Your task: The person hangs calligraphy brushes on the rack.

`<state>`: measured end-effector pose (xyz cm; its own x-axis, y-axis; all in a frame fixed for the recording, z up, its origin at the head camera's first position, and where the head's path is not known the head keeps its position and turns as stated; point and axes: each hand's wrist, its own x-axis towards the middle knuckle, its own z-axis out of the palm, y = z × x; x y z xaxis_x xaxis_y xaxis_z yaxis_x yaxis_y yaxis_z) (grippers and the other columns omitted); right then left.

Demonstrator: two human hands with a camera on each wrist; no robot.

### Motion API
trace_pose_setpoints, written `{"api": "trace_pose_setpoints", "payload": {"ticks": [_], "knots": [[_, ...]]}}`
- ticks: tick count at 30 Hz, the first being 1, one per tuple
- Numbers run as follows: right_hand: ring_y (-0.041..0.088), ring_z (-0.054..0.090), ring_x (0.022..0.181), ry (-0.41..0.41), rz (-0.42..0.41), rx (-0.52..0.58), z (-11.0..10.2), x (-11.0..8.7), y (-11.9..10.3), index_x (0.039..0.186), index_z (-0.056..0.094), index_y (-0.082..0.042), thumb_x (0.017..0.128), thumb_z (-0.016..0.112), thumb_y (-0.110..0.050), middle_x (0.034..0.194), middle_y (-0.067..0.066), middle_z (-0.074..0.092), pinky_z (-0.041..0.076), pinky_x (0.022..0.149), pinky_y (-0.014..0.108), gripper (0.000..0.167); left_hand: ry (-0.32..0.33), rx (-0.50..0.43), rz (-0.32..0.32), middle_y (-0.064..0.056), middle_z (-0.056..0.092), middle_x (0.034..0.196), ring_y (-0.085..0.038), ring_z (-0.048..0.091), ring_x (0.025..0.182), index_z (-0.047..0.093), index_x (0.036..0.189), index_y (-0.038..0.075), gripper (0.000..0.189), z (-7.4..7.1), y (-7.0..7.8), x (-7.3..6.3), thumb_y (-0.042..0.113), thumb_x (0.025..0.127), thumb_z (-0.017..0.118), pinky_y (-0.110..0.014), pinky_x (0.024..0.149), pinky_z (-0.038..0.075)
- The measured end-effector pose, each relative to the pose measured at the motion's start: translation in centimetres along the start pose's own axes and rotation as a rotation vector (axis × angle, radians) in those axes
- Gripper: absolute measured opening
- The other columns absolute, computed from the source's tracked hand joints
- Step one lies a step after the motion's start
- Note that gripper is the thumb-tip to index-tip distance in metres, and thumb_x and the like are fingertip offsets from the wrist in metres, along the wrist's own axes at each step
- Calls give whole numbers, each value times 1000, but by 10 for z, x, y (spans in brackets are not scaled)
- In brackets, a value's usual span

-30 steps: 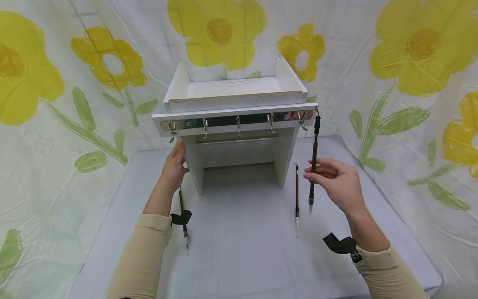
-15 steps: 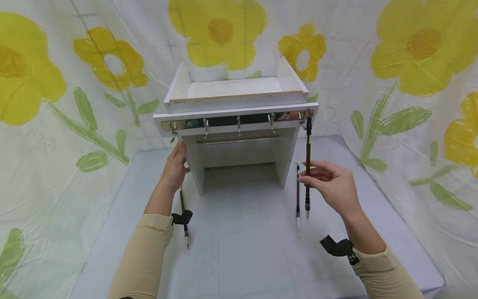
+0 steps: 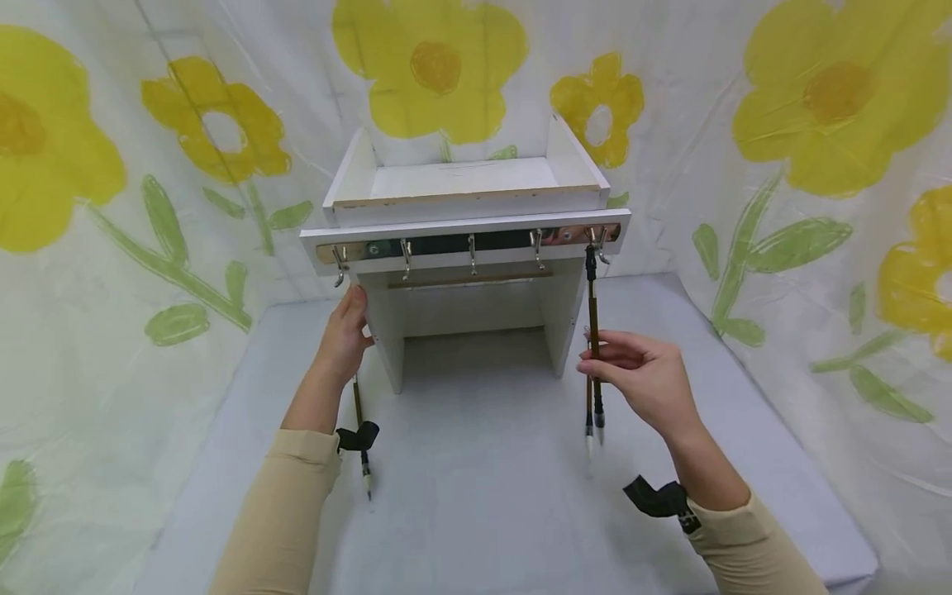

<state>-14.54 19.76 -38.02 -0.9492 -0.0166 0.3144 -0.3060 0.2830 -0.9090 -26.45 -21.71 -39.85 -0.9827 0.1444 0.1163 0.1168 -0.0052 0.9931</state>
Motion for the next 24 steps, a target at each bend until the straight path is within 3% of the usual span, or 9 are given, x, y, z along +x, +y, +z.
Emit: {"api": "trace_pose_setpoints", "payload": {"ticks": [8,15,24], "knots": [[13,76,81,1,11,3,5,-3,5,119,73,-3,81,86,-14,95,7,78,60,75,24,41,-14,28,1,-1,13,170,-35,12,156,15,162,37,66,5,6,4,59,103,35,-73,115,17],[10,75,82,-20,40,-47,5,-2,0,120,73,-4,81,86,-19,99,15,77,59,75,22,43,5,-39,-5,-2,16,169,-33,15,155,16,163,33,67,8,1,3,57,103,36,-72,116,17],[12,76,85,-74,59,-1,15,-1,3,118,74,-5,80,87,-18,99,14,78,60,75,27,42,2,-13,9,-3,15,169,-35,14,155,15,162,36,63,0,-2,0,55,105,34,-74,114,17]]}}
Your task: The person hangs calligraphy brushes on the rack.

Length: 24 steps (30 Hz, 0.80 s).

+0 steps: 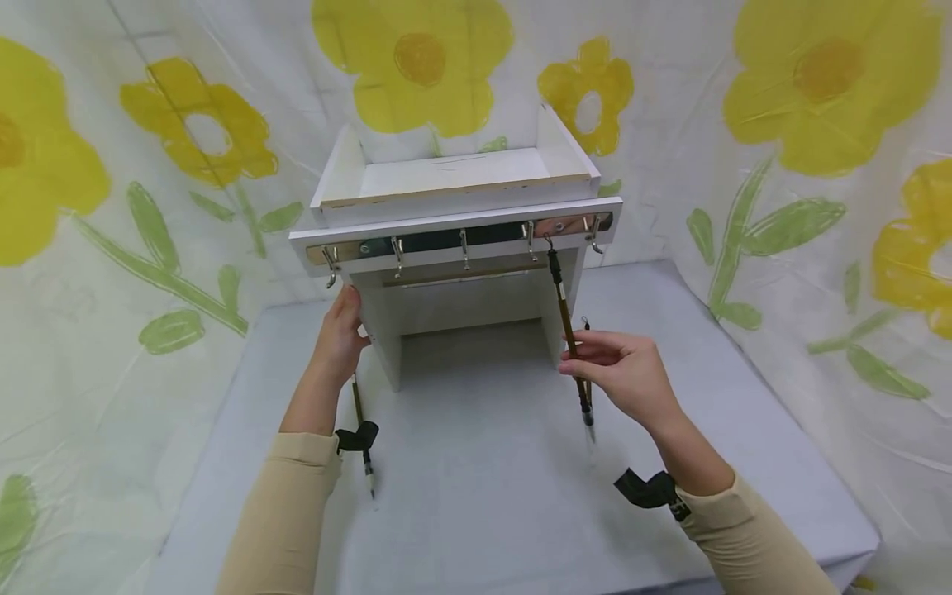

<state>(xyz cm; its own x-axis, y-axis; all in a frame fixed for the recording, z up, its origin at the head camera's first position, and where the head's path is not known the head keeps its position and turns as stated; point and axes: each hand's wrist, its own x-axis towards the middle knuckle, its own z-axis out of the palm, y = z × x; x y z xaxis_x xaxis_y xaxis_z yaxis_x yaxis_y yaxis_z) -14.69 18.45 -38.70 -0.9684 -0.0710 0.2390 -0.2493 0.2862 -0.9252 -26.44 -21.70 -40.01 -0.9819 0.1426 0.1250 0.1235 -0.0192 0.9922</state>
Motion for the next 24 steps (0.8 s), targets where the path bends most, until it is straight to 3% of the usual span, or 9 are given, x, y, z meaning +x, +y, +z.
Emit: {"api": "trace_pose_setpoints", "payload": {"ticks": [24], "knots": [[13,76,86,-52,56,-29,12,-5,16,119,74,-6,82,86,-21,99,10,78,59,78,25,42,20,16,-17,0,13,170,-33,13,156,15,162,37,64,1,1,0,56,105,35,-72,116,16]]}}
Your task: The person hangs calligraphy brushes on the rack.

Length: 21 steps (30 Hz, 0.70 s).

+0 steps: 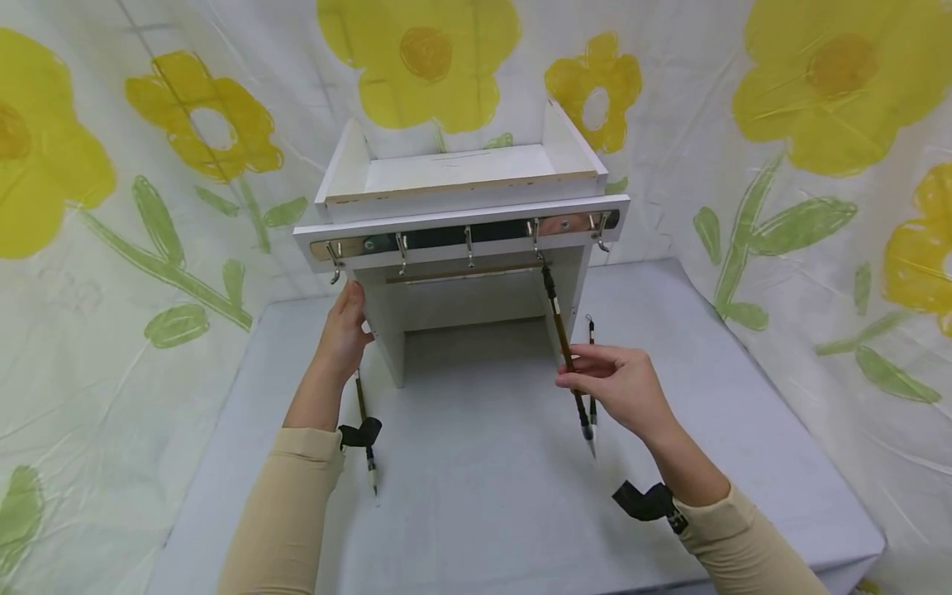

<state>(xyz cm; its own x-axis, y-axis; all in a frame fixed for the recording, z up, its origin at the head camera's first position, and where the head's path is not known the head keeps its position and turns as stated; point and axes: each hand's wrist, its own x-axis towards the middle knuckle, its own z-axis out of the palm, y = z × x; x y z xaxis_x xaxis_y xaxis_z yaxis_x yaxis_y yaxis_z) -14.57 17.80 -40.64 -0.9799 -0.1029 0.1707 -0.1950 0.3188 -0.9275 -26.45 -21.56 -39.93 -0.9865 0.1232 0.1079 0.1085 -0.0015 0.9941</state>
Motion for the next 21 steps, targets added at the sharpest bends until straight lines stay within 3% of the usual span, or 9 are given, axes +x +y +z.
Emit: {"api": "trace_pose_setpoints", "payload": {"ticks": [11,21], "knots": [[13,76,87,-7,19,-16,1,6,4,123,72,-4,83,85,-19,100,11,78,60,77,25,45,-18,-6,-5,-6,11,170,-37,11,156,10,164,28,63,9,19,-13,48,108,32,-73,116,15],[13,76,88,-17,30,-36,2,3,0,122,73,-6,83,85,-23,99,8,79,59,78,24,44,-9,7,-14,-5,11,170,-35,11,156,11,164,30,62,10,22,-14,48,108,31,-71,117,15]]}}
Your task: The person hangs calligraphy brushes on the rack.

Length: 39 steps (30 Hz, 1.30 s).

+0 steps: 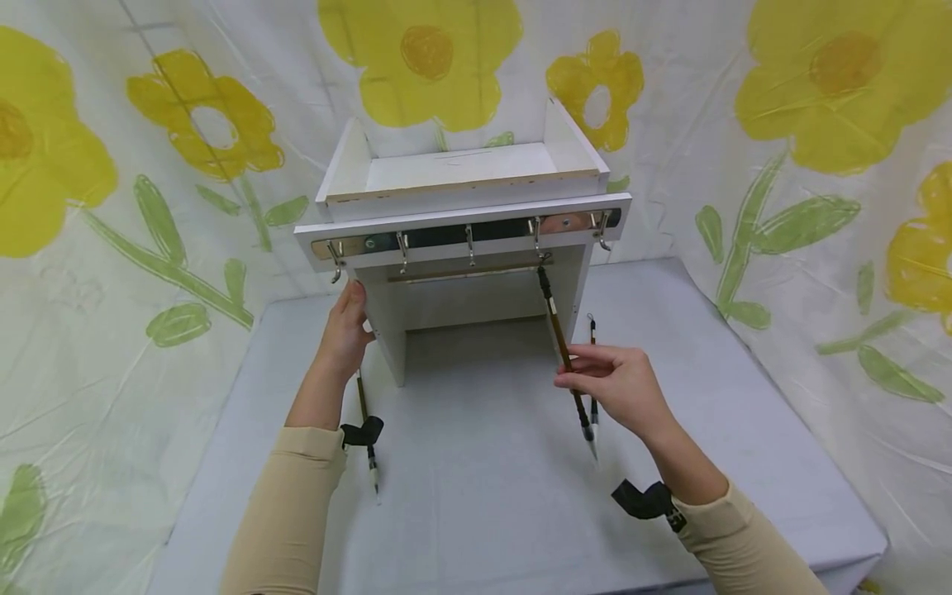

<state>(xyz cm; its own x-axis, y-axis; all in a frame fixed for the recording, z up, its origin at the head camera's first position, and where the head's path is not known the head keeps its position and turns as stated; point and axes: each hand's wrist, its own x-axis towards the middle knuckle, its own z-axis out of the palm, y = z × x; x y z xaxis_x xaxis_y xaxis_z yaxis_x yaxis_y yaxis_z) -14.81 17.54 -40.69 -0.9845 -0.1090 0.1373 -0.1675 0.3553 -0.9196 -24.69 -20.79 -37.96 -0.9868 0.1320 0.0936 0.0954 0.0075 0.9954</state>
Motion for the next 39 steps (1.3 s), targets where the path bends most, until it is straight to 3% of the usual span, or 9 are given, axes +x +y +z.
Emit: {"api": "trace_pose_setpoints", "payload": {"ticks": [7,16,22,28,39], "knots": [[14,76,88,-18,-1,9,1,3,-1,122,72,-6,84,84,-19,98,8,78,60,78,26,43,-1,-3,8,-5,9,171,-36,10,156,11,164,28,64,-1,-1,0,50,107,31,-72,116,15],[13,76,88,-9,-5,10,-1,5,0,123,71,-5,84,84,-23,100,9,78,60,79,28,46,10,0,5,0,13,170,-34,13,156,13,163,35,61,-9,-19,13,52,107,31,-71,116,17],[13,76,89,-6,-1,6,-1,8,1,125,70,-4,83,85,-23,101,9,78,60,79,28,49,-1,2,0,-4,11,170,-36,12,156,9,164,30,61,-4,-7,5,48,108,29,-71,117,16],[14,76,89,4,-7,20,2,9,5,126,70,-5,83,85,-22,102,9,78,60,80,30,48,16,0,3,0,13,170,-34,13,156,13,163,35,62,-8,-21,13,53,106,32,-72,116,17],[14,75,88,71,-41,50,17,16,15,123,72,-3,81,86,-21,102,12,77,59,78,24,48,16,20,17,1,15,169,-34,15,156,16,161,40,62,-8,-21,13,57,104,34,-72,116,17]]}}
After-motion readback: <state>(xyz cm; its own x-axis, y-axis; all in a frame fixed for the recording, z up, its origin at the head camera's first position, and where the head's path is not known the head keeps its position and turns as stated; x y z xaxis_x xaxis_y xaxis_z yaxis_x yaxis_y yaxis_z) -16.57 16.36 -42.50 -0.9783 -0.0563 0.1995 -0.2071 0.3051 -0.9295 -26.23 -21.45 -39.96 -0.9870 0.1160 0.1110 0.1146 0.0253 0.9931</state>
